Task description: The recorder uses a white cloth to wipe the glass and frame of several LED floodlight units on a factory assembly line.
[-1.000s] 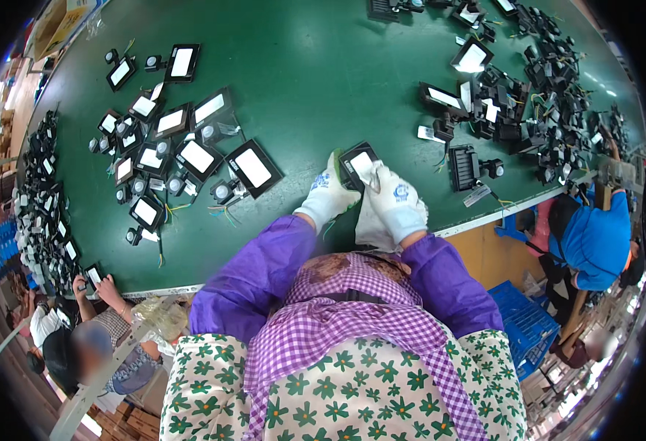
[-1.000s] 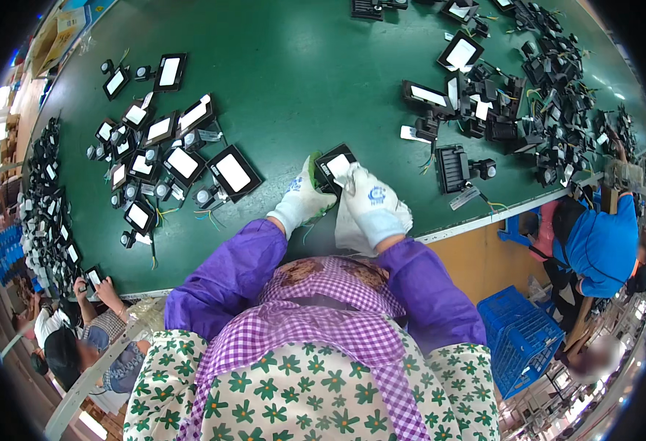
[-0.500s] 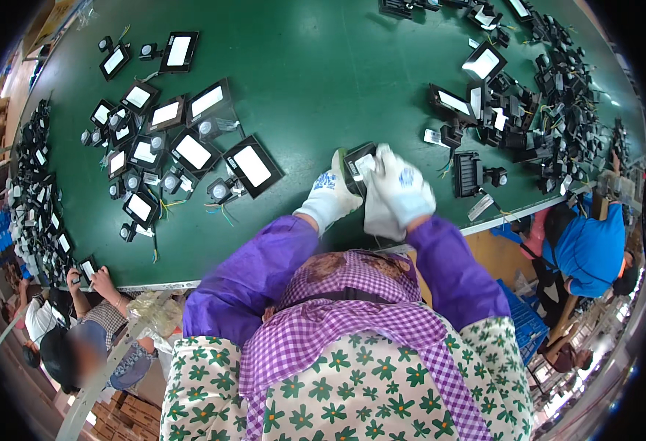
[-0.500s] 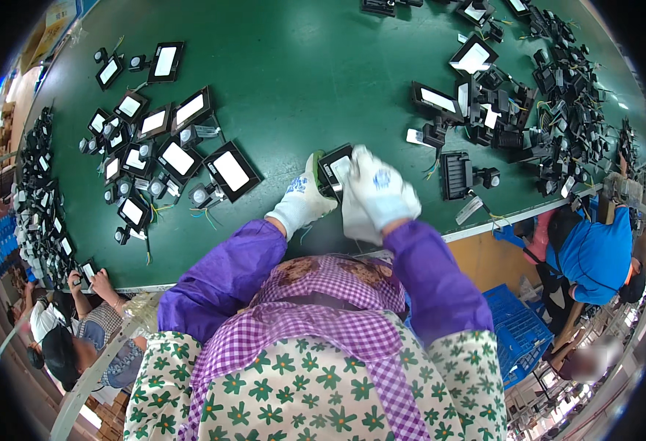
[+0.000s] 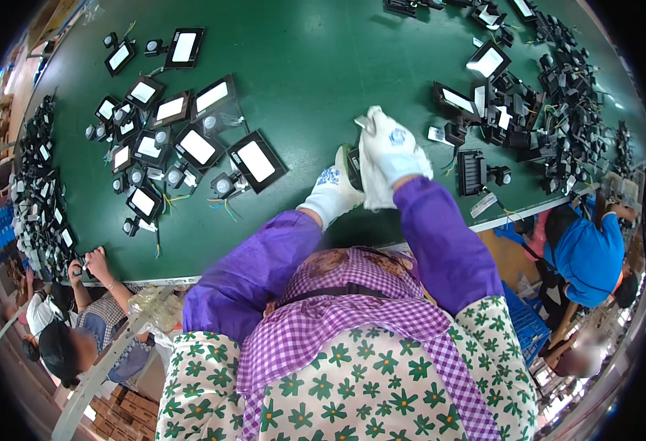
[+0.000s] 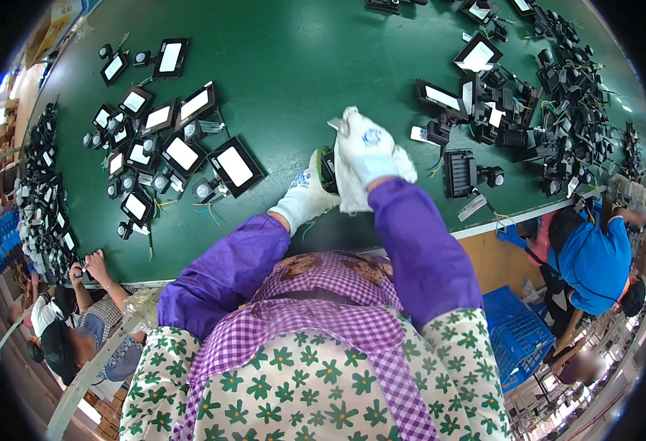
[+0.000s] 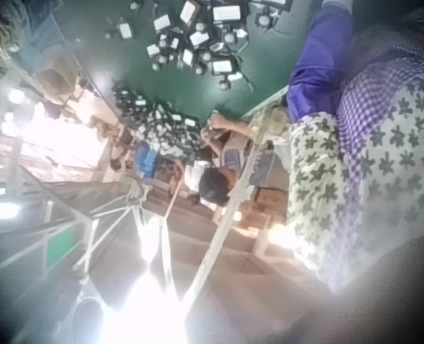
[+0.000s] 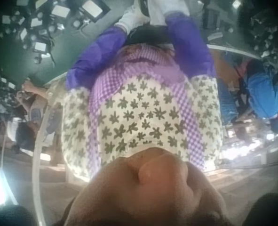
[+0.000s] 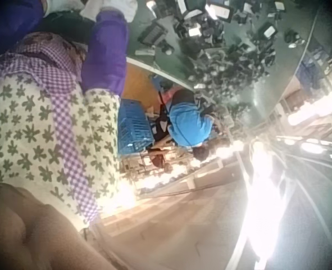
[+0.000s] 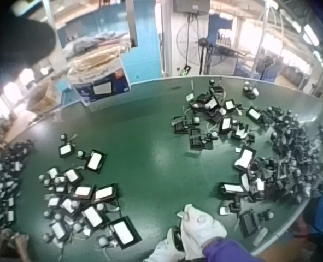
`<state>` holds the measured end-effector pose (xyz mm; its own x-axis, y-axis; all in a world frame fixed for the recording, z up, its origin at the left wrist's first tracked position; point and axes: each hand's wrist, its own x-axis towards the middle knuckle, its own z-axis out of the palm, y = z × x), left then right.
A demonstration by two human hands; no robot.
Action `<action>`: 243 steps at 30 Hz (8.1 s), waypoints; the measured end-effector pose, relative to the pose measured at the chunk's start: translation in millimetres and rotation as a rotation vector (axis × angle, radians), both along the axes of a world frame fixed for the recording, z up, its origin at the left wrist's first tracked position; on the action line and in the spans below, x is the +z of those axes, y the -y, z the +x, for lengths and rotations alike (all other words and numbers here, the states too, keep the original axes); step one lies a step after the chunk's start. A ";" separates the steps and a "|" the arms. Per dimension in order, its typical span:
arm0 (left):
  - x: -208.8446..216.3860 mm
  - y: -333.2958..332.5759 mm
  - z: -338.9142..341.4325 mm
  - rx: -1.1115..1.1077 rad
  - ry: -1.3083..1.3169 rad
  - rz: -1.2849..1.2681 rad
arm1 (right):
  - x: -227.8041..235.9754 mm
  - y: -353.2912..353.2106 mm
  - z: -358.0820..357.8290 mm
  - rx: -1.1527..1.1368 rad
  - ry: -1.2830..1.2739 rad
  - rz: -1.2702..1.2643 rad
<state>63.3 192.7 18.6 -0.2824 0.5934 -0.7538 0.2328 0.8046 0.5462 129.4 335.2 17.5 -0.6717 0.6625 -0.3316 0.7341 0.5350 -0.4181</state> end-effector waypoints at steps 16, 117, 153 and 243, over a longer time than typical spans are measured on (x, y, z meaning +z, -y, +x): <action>-21.1 14.0 -1.8 0.107 0.030 0.249 | 43.4 41.5 16.9 0.161 -0.191 0.166; -23.9 83.7 -3.1 0.382 0.838 0.546 | -16.8 32.4 74.9 -0.211 0.096 -0.072; -25.0 21.7 9.3 0.116 0.141 0.346 | -1.0 49.9 37.9 0.094 0.040 -0.074; -59.6 26.9 26.7 0.176 0.291 0.631 | 21.9 60.8 115.8 -0.388 -0.080 -0.027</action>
<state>89.9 165.9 -41.1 -0.2540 0.9052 -0.3408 -0.0971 0.3267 0.9401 245.2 274.4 39.4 -0.3980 0.8639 -0.3087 0.8440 0.2129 -0.4923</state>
